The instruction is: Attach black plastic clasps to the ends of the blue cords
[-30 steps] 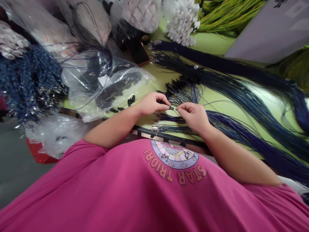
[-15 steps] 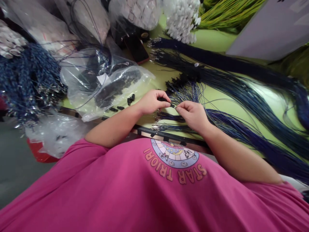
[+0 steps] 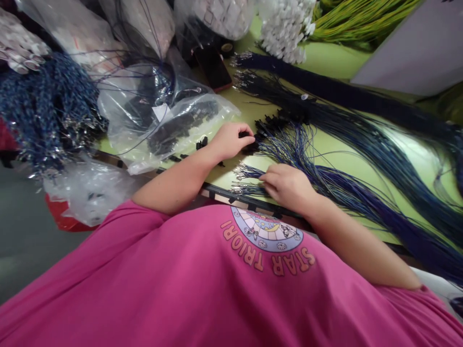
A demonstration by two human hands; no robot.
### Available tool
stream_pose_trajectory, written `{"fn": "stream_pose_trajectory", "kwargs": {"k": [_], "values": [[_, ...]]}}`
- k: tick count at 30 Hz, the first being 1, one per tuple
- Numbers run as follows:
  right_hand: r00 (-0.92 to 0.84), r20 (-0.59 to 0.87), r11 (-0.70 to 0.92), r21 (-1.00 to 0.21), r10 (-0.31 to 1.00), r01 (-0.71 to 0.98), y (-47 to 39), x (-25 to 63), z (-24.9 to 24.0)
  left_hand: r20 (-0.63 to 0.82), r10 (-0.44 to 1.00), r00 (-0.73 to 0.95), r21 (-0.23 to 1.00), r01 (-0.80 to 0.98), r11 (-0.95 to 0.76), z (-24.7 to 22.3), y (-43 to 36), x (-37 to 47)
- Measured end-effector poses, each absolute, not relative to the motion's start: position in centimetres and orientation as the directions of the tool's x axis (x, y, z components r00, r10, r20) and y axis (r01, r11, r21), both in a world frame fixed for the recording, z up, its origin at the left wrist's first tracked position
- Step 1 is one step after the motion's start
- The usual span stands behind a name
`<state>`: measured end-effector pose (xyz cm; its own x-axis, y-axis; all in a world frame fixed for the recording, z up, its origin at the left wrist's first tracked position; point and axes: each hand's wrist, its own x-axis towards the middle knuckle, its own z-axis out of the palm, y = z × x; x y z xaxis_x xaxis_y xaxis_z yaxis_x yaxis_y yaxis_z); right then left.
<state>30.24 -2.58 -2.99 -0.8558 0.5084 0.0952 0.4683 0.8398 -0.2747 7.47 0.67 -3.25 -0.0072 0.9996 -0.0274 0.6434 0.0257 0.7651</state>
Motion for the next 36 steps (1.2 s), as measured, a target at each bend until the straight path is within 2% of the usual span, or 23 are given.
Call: {"fn": "stream_pose_trajectory", "kwargs": {"k": [3,7,10,12,15,19,23,26,27,29,32,34,36], "values": [[-0.861,-0.065,0.839,-0.198,0.505,0.507,-3.2,29.6,-3.4,-0.012,1.0,0.014,0.721,0.693,-0.001,-3.6,0.9,7.6],[-0.85,-0.107,0.827,-0.194,0.516,0.527,-3.4,29.1,-3.7,-0.004,0.999,0.032,0.68,0.732,-0.02,-3.8,1.0,7.5],[-0.855,-0.101,0.829,-0.212,0.509,0.518,-3.1,29.2,-3.7,-0.012,1.0,-0.007,0.717,0.697,0.013,-3.8,0.9,7.1],[-0.865,-0.078,0.823,-0.275,0.496,0.497,-2.8,29.4,-3.4,-0.02,0.998,-0.054,0.775,0.63,0.05,-3.5,0.8,6.7],[-0.865,-0.038,0.76,-0.459,0.501,0.46,-2.0,30.0,-2.7,-0.062,0.994,-0.086,0.881,0.463,0.095,-2.8,0.3,6.4],[-0.838,-0.064,0.592,-0.678,0.542,0.435,-1.6,30.6,-1.6,-0.183,0.982,0.042,0.952,0.256,0.166,-1.9,-0.5,6.6],[-0.901,-0.075,0.579,-0.743,0.428,0.337,-2.7,30.1,-1.3,-0.244,0.938,0.246,0.96,0.194,0.199,-1.5,-1.2,7.2],[-0.915,0.024,0.642,-0.72,0.402,0.264,-3.2,29.6,-1.9,-0.259,0.915,0.31,0.953,0.237,0.189,-1.4,-1.5,7.5],[-0.897,0.077,0.654,-0.712,0.435,0.256,-3.2,29.5,-2.1,-0.268,0.907,0.326,0.949,0.25,0.191,-1.3,-1.5,7.6],[-0.795,0.173,0.63,-0.714,0.582,0.306,-2.8,29.6,-2.5,-0.285,0.892,0.35,0.946,0.251,0.204,-1.1,-1.6,7.6],[-0.536,0.209,0.492,-0.738,0.818,0.462,-1.9,30.1,-2.7,-0.31,0.877,0.367,0.944,0.228,0.238,-0.8,-1.8,7.6],[-0.453,0.182,0.422,-0.748,0.873,0.512,-1.4,30.3,-2.6,-0.317,0.877,0.36,0.943,0.217,0.251,-0.7,-1.8,7.6],[-0.45,0.155,0.401,-0.753,0.879,0.522,-1.2,30.3,-2.5,-0.31,0.885,0.346,0.946,0.203,0.252,-0.7,-1.9,7.7]]}}
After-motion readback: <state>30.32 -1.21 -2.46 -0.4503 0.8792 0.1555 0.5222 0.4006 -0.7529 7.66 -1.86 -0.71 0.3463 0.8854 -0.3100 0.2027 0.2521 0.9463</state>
